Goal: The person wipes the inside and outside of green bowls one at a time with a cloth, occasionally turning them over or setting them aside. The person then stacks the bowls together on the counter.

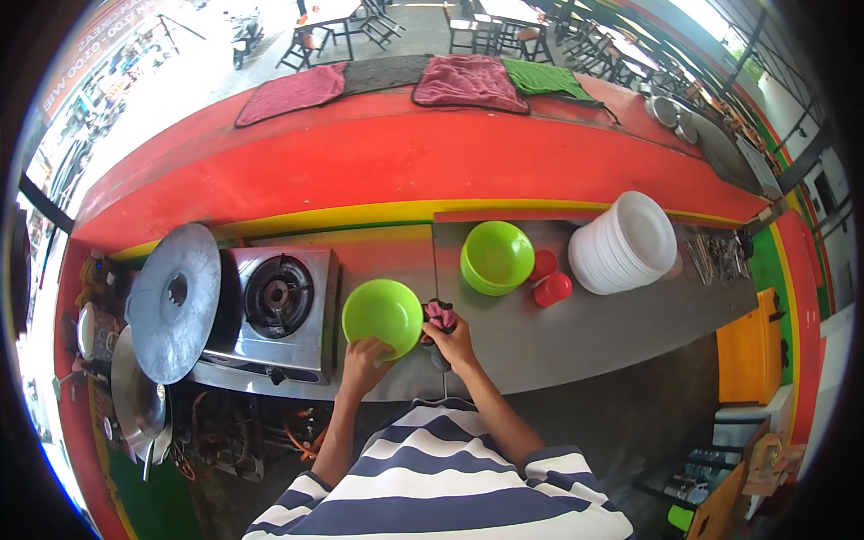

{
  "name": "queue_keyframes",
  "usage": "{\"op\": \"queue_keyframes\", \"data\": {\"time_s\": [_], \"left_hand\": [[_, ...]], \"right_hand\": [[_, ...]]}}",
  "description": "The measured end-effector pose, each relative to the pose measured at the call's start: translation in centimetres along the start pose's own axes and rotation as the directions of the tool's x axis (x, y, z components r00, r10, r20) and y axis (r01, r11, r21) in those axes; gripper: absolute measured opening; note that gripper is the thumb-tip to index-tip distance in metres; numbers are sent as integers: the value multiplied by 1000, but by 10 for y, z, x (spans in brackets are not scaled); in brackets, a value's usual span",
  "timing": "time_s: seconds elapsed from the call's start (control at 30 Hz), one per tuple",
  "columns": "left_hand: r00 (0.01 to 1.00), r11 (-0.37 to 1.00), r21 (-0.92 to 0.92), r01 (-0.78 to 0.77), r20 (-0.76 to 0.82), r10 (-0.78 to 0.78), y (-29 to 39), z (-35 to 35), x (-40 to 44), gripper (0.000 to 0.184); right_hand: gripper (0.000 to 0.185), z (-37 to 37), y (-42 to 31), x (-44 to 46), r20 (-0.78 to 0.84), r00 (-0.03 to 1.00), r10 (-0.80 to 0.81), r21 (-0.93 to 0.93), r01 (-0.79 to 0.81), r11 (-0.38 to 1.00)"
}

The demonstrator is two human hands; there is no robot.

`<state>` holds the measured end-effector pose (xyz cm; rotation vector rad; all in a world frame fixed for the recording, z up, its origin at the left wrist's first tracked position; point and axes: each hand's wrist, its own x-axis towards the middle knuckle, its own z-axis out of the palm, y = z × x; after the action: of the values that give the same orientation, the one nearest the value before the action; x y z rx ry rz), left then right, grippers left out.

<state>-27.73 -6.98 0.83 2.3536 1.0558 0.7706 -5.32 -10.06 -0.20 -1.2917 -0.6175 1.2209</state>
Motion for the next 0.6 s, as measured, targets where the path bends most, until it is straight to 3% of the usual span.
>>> {"op": "queue_keyframes", "data": {"time_s": [0.03, 0.13, 0.17, 0.27, 0.4, 0.43, 0.5, 0.6], "left_hand": [[1000, 1000, 0, 22, 4, -22, 6, 0, 2, 29], [998, 998, 0, 60, -2, -60, 13, 7, 9, 31], [998, 998, 5, 64, -12, -64, 16, 9, 10, 31], [995, 998, -8, 64, -78, -64, 30, 14, 23, 26], [969, 982, -101, 162, -170, -178, 58, 35, 46, 16], [965, 960, -216, 178, -153, -214, 70, 47, 60, 17], [956, 877, -439, 197, -111, -271, 87, 71, 86, 20], [880, 709, -632, 313, -89, -467, 108, 115, 127, 35]], "right_hand": [[25, -3, -4, -5, -37, 999, -35, 5, 35, 999], [26, -25, -4, -9, -74, 995, 71, -24, -73, 997], [26, -34, -7, -12, -87, 981, 175, 32, -173, 984], [24, -60, -10, -10, -184, 956, 228, 69, -219, 973], [28, -109, -2, 5, -279, 943, 182, 150, -144, 978], [31, -118, -37, 1, -223, 948, 227, 314, -150, 938], [28, -142, -32, 11, -233, 954, 190, 367, -95, 925], [29, -175, -26, 27, -249, 960, 125, 376, -23, 926]]}}
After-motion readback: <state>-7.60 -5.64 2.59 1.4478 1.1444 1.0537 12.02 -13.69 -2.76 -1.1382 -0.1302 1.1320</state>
